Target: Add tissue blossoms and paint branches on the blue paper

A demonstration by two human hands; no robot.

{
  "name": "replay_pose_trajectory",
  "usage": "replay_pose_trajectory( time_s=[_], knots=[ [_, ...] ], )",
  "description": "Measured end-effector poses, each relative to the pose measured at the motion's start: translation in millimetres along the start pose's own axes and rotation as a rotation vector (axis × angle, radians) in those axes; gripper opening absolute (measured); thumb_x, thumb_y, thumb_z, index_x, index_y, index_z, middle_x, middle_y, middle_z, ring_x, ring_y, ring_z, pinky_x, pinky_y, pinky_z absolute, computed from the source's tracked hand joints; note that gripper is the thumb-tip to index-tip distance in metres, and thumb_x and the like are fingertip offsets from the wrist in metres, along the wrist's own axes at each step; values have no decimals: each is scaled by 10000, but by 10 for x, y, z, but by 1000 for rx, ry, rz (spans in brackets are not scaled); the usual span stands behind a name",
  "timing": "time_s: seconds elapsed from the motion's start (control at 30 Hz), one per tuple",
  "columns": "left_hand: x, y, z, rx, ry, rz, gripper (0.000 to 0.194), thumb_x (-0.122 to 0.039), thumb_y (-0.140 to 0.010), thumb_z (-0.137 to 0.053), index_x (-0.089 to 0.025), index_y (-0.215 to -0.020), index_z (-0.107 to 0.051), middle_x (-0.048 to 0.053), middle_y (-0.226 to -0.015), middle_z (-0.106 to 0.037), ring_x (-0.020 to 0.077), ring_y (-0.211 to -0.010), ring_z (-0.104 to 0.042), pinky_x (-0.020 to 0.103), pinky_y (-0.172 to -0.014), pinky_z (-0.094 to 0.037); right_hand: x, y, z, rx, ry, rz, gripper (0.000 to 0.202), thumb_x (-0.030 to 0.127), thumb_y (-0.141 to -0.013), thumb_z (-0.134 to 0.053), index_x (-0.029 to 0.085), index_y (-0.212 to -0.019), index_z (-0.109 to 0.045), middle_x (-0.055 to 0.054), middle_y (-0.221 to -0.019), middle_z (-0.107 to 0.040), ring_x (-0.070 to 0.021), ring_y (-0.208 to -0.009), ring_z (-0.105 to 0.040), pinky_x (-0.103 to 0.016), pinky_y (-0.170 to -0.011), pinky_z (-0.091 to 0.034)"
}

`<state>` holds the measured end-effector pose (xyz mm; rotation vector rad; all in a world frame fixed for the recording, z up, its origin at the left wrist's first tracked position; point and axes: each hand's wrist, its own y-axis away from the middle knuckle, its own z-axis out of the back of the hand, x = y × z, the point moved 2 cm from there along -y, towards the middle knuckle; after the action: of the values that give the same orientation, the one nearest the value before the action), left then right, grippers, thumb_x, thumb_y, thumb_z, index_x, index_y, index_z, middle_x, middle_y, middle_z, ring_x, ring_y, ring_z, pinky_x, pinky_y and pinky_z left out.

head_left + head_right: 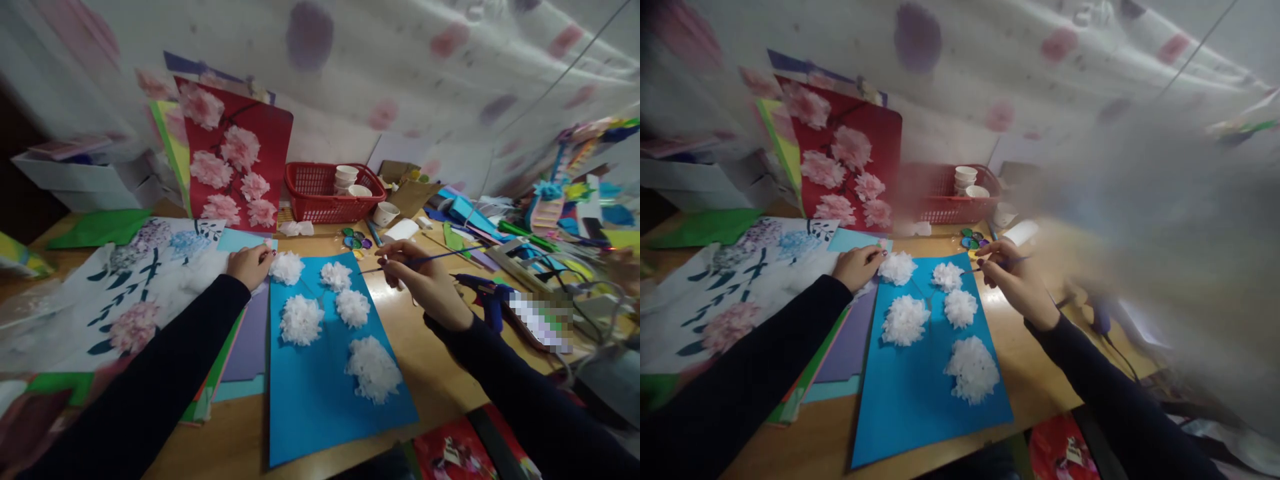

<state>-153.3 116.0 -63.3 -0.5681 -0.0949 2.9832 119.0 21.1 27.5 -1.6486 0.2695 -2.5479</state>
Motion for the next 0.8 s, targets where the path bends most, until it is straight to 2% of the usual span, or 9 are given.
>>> replay_pose_trajectory(
  time_s=[0.13,0.27,0.57,0.8],
  knots=[
    [-7,17,11,9,4,15,338,-375,-895,-401,-245,-1055,-668,54,-1010,-742,251,-1036,-634,336,-843,-409,5,467,-255,-2,-25,67,103,271,-841,-558,197,-907,-586,65,-549,-454,-96,-492,-463,-231,-483,-351],
    [-14,21,20,6,10,20,341,-382,-896,-403,-237,-1050,-671,57,-986,-747,254,-1019,-640,339,-842,-410,-112,724,-481,96,6,95,126,236,-888,-500,213,-1007,-537,63,-596,-443,-107,-541,-441,-243,-545,-373],
    [-11,7,10,1,37,24,324,-377,-893,-423,-215,-1007,-679,59,-962,-742,241,-978,-638,328,-832,-398,-250,920,-574,244,6,49,182,201,-929,-419,243,-1096,-478,60,-641,-403,-122,-593,-456,-277,-671,-449],
    [-41,23,40,5,54,28,313,-352,-893,-435,-204,-1017,-682,53,-953,-740,229,-947,-633,318,-821,-391,-293,913,-597,262,75,62,217,170,-927,-417,253,-1124,-457,45,-676,-436,-138,-655,-520,-275,-635,-436]
  ],
)
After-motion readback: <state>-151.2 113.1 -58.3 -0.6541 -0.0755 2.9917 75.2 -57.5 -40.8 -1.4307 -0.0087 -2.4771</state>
